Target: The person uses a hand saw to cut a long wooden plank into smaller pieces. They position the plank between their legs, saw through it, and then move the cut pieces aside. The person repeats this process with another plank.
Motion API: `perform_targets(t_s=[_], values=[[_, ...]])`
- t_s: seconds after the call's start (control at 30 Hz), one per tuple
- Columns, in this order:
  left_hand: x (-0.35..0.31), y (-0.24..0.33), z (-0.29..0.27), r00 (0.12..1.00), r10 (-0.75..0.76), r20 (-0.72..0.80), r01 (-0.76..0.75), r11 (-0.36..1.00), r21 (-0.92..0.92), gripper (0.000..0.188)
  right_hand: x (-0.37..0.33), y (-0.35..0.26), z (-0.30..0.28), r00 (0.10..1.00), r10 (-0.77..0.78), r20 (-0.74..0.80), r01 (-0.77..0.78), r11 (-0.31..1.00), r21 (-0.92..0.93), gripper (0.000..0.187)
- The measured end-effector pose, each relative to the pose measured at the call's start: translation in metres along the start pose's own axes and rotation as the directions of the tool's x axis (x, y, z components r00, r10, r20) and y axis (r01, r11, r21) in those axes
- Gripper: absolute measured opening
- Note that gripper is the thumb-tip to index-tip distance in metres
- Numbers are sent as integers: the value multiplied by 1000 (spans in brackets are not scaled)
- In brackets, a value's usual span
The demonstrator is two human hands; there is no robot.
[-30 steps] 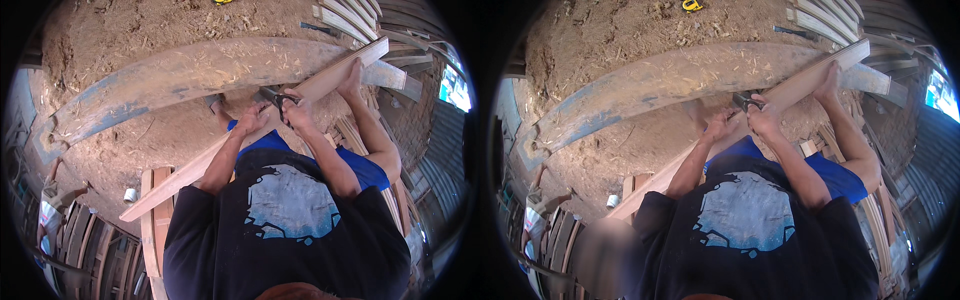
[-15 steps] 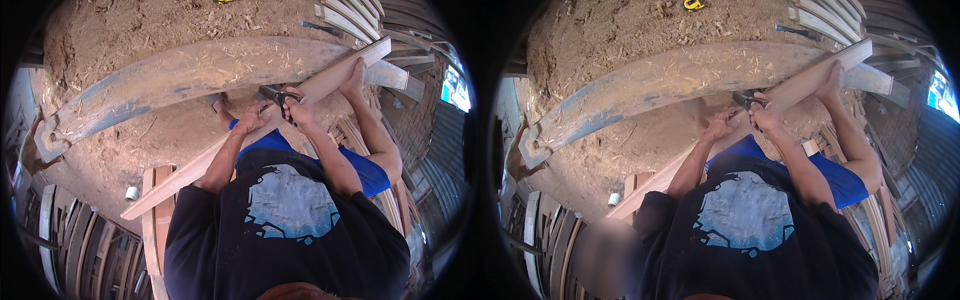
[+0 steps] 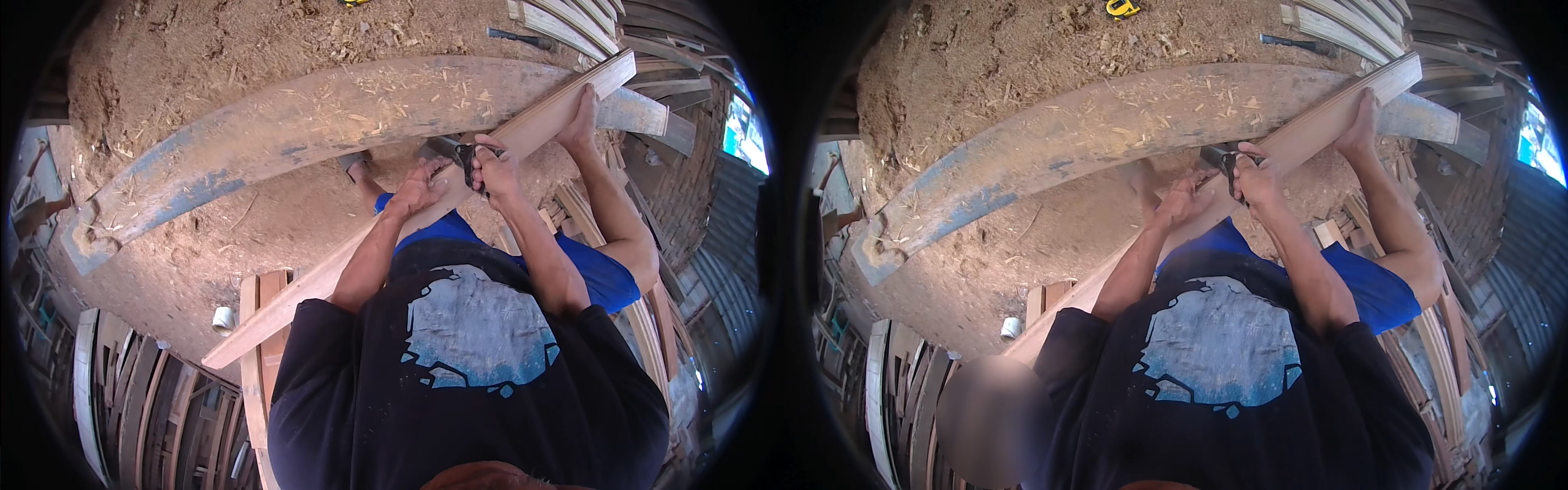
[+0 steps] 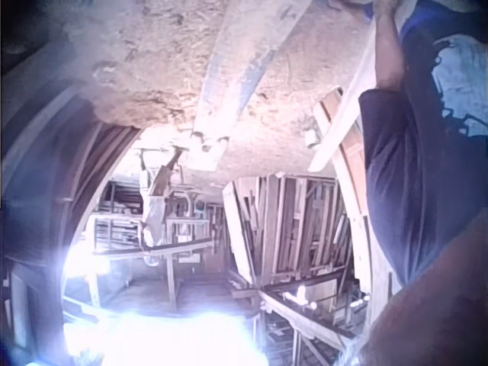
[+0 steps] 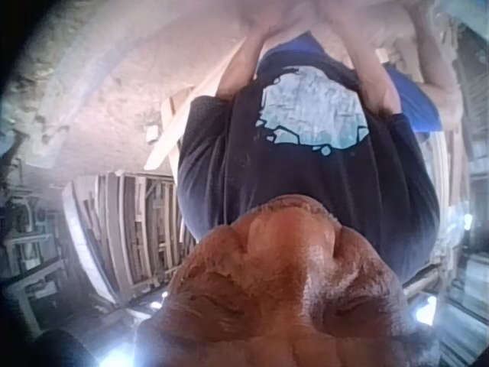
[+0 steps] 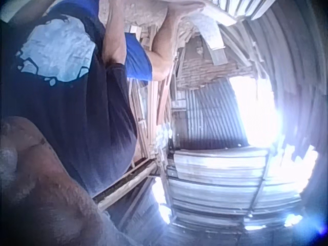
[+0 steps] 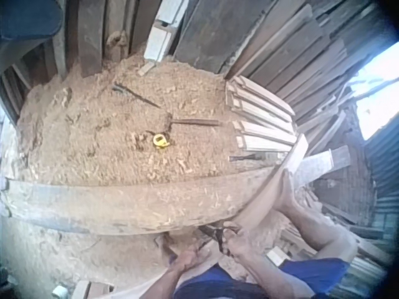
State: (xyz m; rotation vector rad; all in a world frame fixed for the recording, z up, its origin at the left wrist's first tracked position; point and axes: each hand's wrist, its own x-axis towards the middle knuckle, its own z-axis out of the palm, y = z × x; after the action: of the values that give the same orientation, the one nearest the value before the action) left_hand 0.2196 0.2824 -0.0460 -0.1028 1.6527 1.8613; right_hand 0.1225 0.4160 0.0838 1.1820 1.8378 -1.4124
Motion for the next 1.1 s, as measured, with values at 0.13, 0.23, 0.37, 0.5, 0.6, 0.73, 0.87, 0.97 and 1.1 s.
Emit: perform_targets(t_s=[0.13,0.23,0.37,0.5,0.6,0.73,0.87,0.97,1.1], values=[[7,-13,1,997,73,11,-74,984,160,53,-10,-8,3,999,23,-26,-24,999,-38,36],[6,-19,5,1000,5,6,-4,999,-37,53,-73,-46,-20,997,-21,71,23,999,-31,34],[4,-4,0,992,-104,74,99,992,75,56,-123,-51,-50,993,-118,20,118,993,4,31],[2,-15,6,995,-57,84,52,997,56,55,-69,-19,-24,999,-52,2,52,997,51,32],[10,-11,1,995,-66,72,62,997,55,54,-39,-11,-9,997,-81,5,81,994,-77,33],[10,-25,10,1000,-5,22,5,1000,-17,54,-102,-52,-37,994,-105,42,107,993,-52,33],[9,-11,5,999,7,35,-7,1000,15,55,-108,-46,-40,992,-103,72,105,994,-24,36],[9,-9,3,997,72,14,-72,996,53,53,-19,10,-8,997,-82,1,81,987,-142,37],[6,1,-1,996,-53,71,58,996,-67,54,-36,-14,-9,998,-59,16,61,992,-112,38]])
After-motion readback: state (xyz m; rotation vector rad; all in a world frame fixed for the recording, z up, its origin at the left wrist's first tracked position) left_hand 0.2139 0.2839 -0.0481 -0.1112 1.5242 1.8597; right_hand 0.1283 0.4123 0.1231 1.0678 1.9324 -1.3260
